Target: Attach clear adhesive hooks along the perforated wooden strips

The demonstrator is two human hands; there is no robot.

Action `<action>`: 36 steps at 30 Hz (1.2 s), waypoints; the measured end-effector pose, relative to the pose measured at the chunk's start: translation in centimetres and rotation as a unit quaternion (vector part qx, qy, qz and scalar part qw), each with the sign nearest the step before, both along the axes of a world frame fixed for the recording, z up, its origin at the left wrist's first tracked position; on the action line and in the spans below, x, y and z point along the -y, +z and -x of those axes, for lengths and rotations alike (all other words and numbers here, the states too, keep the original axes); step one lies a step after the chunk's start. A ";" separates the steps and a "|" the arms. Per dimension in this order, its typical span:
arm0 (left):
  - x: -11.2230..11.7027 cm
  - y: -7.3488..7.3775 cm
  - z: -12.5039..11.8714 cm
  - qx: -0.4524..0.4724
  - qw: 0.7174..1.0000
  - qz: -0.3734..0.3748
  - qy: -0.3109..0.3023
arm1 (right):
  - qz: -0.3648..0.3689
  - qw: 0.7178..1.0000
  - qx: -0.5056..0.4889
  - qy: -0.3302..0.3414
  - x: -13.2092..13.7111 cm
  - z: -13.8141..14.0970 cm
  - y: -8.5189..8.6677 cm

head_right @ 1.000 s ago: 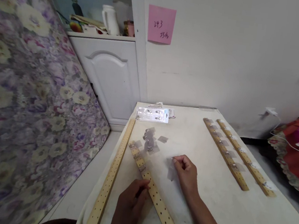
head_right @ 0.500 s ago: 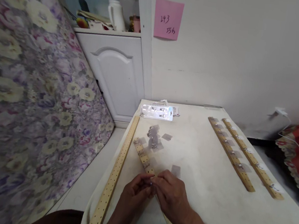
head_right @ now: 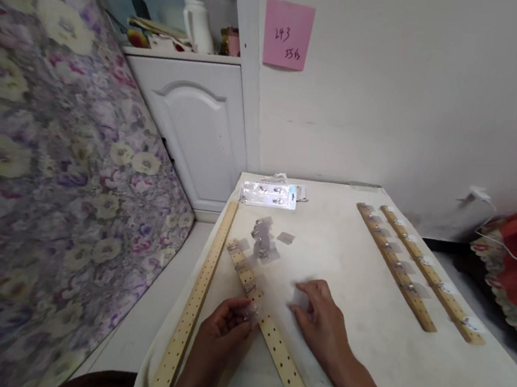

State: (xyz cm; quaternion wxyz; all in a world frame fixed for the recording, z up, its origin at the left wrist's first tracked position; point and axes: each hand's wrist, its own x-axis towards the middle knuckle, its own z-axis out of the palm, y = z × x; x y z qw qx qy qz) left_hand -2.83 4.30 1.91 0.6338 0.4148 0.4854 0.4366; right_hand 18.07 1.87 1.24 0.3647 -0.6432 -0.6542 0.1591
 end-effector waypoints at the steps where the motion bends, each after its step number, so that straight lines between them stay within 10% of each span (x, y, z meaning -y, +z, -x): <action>1: 0.0 0.1 0.1 -0.002 1.000 -0.002 0.006 | 0.020 1.000 0.009 -0.007 -0.3 -0.6 -0.4; 11: 0.2 1.5 0.4 -0.033 0.999 -0.006 0.007 | 0.018 1.000 0.017 0.000 -0.4 -1.1 -0.5; 24: 0.3 -0.6 0.4 -0.042 0.999 -0.025 -0.017 | -0.102 0.990 0.011 -0.094 -3.8 -1.6 1.8; 30: 0.4 -0.2 0.5 -0.071 0.996 -0.039 -0.035 | 0.114 0.973 -0.186 0.080 -1.9 2.9 2.4; 36: 0.7 -0.6 0.2 -0.084 0.994 -0.029 -0.057 | 0.216 0.891 -0.389 0.093 -1.9 3.8 0.4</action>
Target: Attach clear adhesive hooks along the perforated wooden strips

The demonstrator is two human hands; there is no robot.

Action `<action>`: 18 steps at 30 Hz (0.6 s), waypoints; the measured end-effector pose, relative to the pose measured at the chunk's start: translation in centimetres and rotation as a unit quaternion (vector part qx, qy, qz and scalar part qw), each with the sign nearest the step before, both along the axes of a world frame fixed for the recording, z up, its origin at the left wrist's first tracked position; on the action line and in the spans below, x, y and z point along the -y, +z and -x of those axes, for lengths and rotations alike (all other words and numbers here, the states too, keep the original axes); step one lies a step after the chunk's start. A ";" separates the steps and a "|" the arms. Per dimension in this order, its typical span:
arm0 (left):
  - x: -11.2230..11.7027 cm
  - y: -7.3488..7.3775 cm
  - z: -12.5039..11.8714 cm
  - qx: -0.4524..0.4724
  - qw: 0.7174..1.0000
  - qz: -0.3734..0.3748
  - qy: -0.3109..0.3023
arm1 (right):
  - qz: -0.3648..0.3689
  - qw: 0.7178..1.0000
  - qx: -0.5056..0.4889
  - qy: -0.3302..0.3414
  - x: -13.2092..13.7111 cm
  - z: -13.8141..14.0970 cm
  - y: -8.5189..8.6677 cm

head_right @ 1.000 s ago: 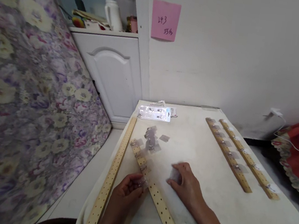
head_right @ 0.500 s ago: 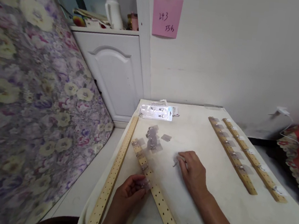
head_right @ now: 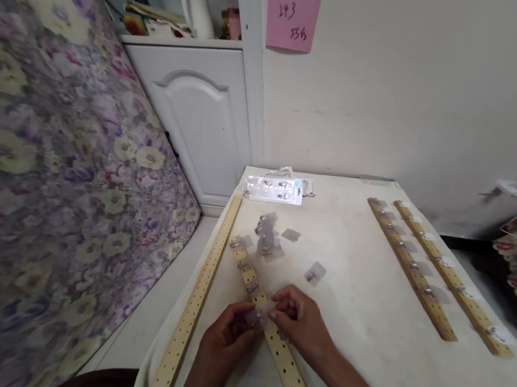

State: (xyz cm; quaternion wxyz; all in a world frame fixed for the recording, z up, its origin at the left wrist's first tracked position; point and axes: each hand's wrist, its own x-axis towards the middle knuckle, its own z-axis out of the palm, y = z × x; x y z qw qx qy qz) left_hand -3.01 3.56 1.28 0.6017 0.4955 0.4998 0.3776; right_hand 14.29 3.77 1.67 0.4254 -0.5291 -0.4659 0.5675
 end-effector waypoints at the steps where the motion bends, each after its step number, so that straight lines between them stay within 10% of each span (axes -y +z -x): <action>1: 0.1 0.0 -0.1 -0.005 1.000 0.000 0.000 | 0.008 1.000 -0.019 0.003 -0.2 -0.2 -0.4; 10: 0.6 0.6 0.3 -0.145 0.985 -0.095 0.001 | 0.025 0.999 -0.029 -0.003 -0.6 -0.9 -1.8; 18: 2.5 -0.4 1.2 -0.330 0.889 -0.301 -0.099 | 0.039 0.999 0.015 -0.020 -0.5 -0.5 -0.8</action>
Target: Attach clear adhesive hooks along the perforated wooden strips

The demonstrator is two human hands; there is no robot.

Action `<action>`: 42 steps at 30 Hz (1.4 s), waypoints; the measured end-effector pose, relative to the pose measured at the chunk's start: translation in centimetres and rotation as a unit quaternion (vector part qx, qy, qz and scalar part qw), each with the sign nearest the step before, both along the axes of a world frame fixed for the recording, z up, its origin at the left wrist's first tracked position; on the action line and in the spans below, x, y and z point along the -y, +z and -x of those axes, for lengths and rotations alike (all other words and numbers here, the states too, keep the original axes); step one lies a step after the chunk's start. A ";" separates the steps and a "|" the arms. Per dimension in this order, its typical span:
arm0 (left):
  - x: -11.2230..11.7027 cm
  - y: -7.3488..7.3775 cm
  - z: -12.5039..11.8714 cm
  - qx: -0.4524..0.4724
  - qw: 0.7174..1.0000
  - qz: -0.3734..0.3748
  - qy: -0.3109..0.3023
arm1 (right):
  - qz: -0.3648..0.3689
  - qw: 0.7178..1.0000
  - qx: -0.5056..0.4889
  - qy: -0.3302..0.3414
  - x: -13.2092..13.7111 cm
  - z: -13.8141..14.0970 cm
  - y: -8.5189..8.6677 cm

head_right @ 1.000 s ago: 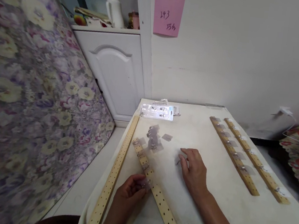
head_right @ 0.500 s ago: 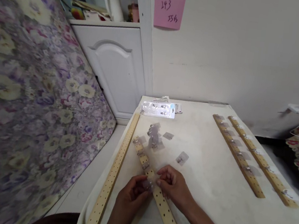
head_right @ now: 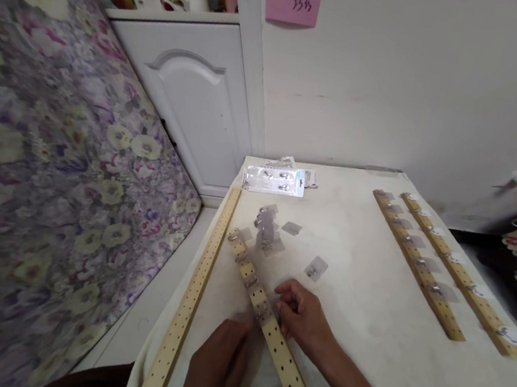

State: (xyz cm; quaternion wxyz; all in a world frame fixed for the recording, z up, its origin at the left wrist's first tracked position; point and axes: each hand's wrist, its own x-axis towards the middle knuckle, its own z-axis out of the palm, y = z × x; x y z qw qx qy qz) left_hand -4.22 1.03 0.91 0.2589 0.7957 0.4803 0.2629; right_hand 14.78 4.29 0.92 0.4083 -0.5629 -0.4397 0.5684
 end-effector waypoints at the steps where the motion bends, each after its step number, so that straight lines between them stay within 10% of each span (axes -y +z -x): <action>1: 0.3 -0.7 0.0 -0.020 0.999 -0.035 -0.017 | -0.002 1.000 0.003 0.000 0.0 0.0 0.0; 8: 1.4 -4.9 0.0 -0.084 0.985 -0.150 -0.002 | -0.009 1.000 0.011 0.005 0.1 -0.2 -0.1; 42: 1.4 -1.9 -0.8 -0.256 0.962 -0.090 -0.040 | -0.004 1.000 0.022 0.010 0.2 -0.5 0.0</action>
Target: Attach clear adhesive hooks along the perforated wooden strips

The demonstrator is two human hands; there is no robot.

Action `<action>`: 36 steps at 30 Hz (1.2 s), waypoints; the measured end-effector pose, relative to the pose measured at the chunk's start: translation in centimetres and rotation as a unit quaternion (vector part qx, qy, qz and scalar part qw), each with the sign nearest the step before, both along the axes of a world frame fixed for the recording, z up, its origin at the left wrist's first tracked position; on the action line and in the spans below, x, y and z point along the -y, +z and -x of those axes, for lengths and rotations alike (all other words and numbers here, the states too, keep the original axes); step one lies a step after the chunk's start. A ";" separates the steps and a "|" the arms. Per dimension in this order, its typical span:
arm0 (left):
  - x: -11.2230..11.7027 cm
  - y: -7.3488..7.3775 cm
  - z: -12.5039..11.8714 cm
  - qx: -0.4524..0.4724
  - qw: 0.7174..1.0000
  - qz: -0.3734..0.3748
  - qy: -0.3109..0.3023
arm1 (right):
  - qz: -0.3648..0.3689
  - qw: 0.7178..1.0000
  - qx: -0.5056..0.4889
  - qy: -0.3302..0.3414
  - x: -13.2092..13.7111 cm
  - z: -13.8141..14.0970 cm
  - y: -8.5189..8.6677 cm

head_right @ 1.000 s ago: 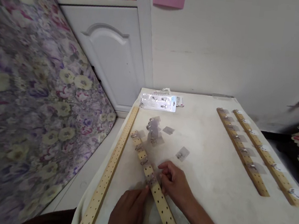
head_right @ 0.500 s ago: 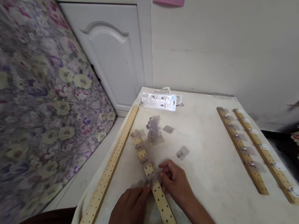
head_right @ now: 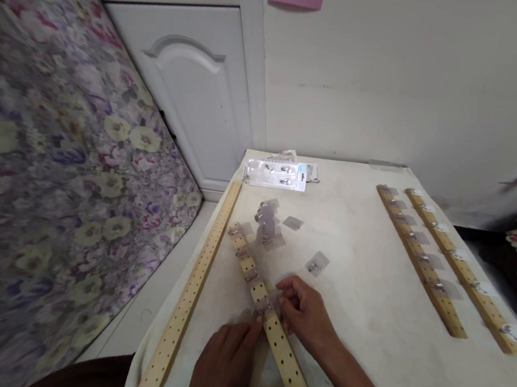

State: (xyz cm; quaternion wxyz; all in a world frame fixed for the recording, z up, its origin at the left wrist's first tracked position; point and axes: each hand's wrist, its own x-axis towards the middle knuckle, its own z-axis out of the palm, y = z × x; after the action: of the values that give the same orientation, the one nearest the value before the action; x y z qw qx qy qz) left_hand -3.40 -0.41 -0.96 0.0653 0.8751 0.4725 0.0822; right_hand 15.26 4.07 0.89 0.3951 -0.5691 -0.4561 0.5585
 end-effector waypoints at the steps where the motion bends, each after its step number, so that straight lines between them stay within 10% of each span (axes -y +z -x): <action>1: 0.0 0.0 0.0 -0.001 1.000 0.001 0.000 | -0.001 1.000 0.002 -0.002 0.0 0.0 -0.1; 36: -0.1 0.3 -0.4 -0.008 0.997 -0.081 -0.015 | -0.006 1.000 -0.001 0.001 -0.1 -0.1 -0.3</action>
State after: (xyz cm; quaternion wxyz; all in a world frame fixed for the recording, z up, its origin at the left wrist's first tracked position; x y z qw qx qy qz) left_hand -3.01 -0.31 -0.68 -0.0086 0.8852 0.4515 0.1119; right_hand 15.40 4.15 0.58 0.3984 -0.5657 -0.4592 0.5571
